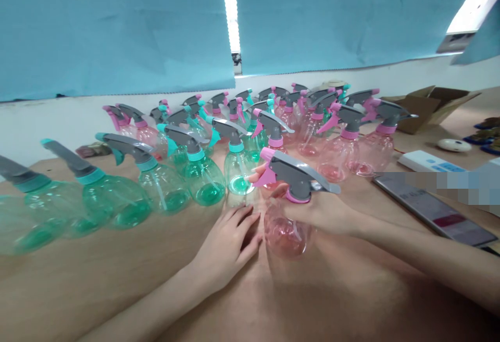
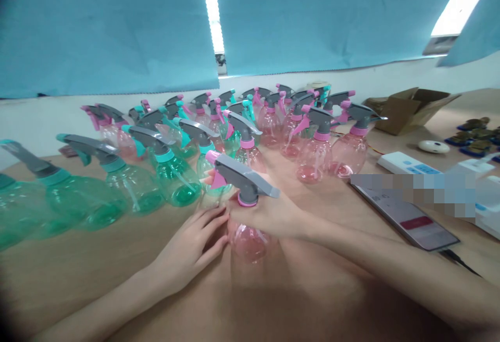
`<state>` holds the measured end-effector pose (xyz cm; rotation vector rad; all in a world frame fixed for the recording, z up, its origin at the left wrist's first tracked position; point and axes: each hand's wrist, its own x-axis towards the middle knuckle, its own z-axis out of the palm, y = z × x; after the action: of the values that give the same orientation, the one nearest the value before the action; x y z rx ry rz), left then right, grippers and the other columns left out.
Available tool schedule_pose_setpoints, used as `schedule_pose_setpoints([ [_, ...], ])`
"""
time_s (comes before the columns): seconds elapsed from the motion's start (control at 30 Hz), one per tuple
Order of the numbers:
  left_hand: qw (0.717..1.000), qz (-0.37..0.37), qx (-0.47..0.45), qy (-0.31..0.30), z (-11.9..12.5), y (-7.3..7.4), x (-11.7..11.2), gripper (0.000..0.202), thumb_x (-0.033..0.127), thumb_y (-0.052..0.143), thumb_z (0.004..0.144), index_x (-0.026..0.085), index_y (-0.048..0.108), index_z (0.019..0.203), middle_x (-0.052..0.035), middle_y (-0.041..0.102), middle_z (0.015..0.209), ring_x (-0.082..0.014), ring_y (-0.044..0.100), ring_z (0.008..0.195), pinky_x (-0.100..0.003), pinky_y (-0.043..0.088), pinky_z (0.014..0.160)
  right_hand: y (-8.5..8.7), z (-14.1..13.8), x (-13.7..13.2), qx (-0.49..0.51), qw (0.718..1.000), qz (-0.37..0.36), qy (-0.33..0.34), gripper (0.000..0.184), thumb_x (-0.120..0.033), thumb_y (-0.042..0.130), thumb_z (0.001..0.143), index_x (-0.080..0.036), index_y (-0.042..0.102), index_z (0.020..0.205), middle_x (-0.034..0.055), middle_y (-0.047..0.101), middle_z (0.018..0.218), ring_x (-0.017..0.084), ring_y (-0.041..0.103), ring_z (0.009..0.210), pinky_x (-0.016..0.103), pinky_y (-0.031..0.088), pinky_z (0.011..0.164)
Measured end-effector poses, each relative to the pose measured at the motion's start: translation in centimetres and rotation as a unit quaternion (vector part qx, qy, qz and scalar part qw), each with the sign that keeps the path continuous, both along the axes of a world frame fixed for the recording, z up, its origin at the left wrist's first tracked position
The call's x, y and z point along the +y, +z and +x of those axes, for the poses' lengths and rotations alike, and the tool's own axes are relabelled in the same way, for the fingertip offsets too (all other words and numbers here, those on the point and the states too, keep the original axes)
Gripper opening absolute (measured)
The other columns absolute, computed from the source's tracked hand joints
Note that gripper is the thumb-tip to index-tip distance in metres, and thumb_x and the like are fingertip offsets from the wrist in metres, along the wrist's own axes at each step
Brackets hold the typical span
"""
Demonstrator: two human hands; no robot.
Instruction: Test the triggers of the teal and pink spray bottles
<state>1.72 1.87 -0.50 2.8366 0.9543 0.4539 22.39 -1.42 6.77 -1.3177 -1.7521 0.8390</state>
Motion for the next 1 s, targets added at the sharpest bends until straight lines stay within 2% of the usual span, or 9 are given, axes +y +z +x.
schedule_pose_setpoints([
  [0.2,1.000,-0.001,-0.007,-0.001,-0.1,0.0,0.0,0.034,0.033,0.047,0.095,0.017,0.055,0.124,-0.0130,0.055,0.131,-0.0298,0.049,0.122,-0.049,0.042,0.100,0.3,0.0,0.0,-0.014,1.000,-0.009,-0.011,0.013,-0.031,0.050,0.065,-0.023,0.044,0.057,-0.0004,0.053,0.063,0.017,0.054,0.066,0.027,0.047,0.057],
  [0.37,1.000,-0.001,-0.003,0.000,-0.1,-0.1,0.0,0.036,0.033,0.048,0.095,0.016,0.054,0.126,-0.0136,0.056,0.130,-0.0298,0.050,0.121,-0.049,0.042,0.100,0.8,-0.1,-0.1,0.009,1.000,0.007,0.000,0.006,-0.025,0.049,0.063,-0.024,0.047,0.058,-0.0021,0.052,0.058,0.016,0.053,0.060,0.027,0.047,0.055],
  [0.57,1.000,0.003,0.006,0.002,0.0,0.0,0.0,0.036,0.033,0.049,0.095,0.015,0.054,0.126,-0.0138,0.055,0.132,-0.0296,0.049,0.122,-0.049,0.041,0.101,0.9,-0.2,-0.2,0.018,1.000,0.017,-0.013,0.016,-0.019,0.048,0.061,-0.023,0.036,0.052,-0.0050,0.038,0.048,0.011,0.039,0.047,0.026,0.044,0.049],
  [0.83,1.000,0.005,0.008,0.003,-0.1,0.0,0.0,0.035,0.033,0.048,0.096,0.016,0.054,0.126,-0.0131,0.055,0.132,-0.0292,0.049,0.123,-0.048,0.041,0.101,0.9,-0.1,-0.3,0.038,0.999,0.033,-0.012,0.017,-0.015,0.048,0.059,-0.023,0.038,0.049,-0.0068,0.036,0.046,0.008,0.030,0.042,0.023,0.039,0.043],
  [0.9,1.000,0.004,0.004,0.002,-0.1,0.0,0.0,0.035,0.033,0.047,0.096,0.017,0.054,0.126,-0.0128,0.055,0.132,-0.0292,0.049,0.122,-0.049,0.041,0.101,0.8,0.0,-0.4,0.047,0.998,0.032,-0.013,0.016,-0.016,0.049,0.061,-0.023,0.040,0.050,-0.0066,0.039,0.047,0.008,0.034,0.043,0.023,0.041,0.044],
  [1.0,1.000,-0.001,0.005,0.001,-0.1,-0.1,0.0,0.036,0.033,0.047,0.096,0.016,0.054,0.127,-0.0137,0.055,0.131,-0.0295,0.049,0.122,-0.049,0.041,0.101,0.5,0.1,-0.4,0.048,0.999,0.022,-0.008,0.010,-0.019,0.052,0.064,-0.024,0.049,0.056,-0.0048,0.051,0.055,0.012,0.051,0.053,0.025,0.048,0.053],
])
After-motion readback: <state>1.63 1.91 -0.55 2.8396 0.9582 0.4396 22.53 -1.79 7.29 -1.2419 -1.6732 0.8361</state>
